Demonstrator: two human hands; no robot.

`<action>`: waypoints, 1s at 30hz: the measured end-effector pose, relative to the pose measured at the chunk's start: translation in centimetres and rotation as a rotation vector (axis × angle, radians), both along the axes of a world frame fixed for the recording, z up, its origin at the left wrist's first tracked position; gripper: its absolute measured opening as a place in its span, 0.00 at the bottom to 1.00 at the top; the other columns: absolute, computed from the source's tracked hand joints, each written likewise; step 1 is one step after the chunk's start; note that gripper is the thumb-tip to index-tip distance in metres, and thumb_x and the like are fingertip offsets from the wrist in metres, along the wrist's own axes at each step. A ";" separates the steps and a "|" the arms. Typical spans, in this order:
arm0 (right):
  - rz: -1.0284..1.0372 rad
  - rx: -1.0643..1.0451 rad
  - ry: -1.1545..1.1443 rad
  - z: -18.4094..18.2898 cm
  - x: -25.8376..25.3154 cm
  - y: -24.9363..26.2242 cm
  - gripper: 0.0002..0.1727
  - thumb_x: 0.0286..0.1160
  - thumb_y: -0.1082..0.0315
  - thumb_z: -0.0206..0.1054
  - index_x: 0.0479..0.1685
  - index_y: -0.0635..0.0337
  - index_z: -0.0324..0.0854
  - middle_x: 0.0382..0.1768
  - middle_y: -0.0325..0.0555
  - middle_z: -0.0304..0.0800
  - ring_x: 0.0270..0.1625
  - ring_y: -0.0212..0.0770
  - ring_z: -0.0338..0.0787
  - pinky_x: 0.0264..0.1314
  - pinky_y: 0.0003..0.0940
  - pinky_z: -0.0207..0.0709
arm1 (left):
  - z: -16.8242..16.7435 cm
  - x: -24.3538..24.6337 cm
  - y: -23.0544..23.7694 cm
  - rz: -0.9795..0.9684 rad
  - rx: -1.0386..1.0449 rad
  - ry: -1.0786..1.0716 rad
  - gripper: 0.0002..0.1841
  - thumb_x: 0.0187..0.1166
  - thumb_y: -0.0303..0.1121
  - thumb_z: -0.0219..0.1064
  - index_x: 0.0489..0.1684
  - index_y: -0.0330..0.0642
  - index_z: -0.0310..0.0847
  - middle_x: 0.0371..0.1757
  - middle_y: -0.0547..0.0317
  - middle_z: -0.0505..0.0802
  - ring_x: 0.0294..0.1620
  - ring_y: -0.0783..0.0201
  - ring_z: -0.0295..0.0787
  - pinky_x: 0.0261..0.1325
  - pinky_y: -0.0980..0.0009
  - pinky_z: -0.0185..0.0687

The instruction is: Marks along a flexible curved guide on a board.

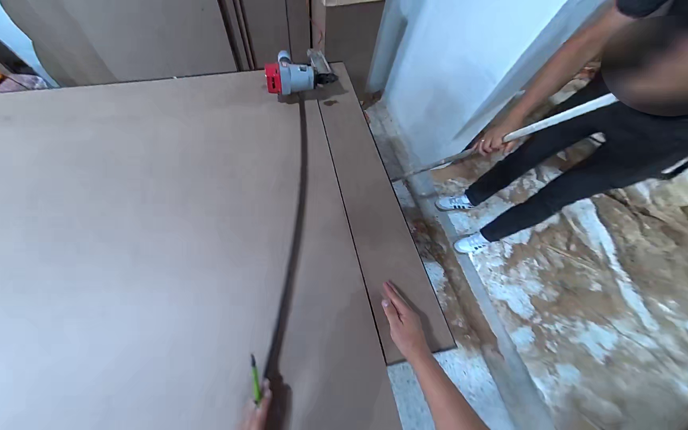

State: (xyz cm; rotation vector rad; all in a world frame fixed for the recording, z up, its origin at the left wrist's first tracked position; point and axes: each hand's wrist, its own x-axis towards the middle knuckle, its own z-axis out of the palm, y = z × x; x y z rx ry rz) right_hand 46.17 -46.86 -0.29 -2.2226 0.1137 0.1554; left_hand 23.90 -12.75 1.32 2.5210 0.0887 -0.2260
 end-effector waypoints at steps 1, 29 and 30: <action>-0.044 -0.011 0.010 0.0 -4.5 -0.8 0.28 0.92 0.51 0.50 0.85 0.50 0.74 0.83 0.40 0.78 0.82 0.36 0.79 0.85 0.46 0.74 | -0.5 -1.3 2.9 0.010 0.052 -0.010 0.35 0.75 0.19 0.62 0.88 0.35 0.64 0.83 0.35 0.77 0.73 0.37 0.85 0.69 0.43 0.86; -0.125 -0.115 0.620 1.3 -76.2 15.5 0.27 0.92 0.50 0.54 0.81 0.53 0.79 0.72 0.50 0.88 0.78 0.48 0.84 0.85 0.55 0.70 | -1.4 -41.7 31.4 -0.029 0.124 0.229 0.49 0.77 0.55 0.72 0.96 0.47 0.48 0.70 0.39 0.88 0.60 0.42 0.92 0.65 0.40 0.85; -0.173 -0.095 0.649 0.7 -78.5 15.6 0.27 0.91 0.50 0.55 0.81 0.53 0.79 0.73 0.50 0.87 0.78 0.48 0.84 0.86 0.54 0.69 | -1.2 -44.2 32.3 -0.014 0.112 0.266 0.49 0.78 0.54 0.71 0.97 0.49 0.47 0.69 0.39 0.88 0.59 0.41 0.92 0.64 0.39 0.85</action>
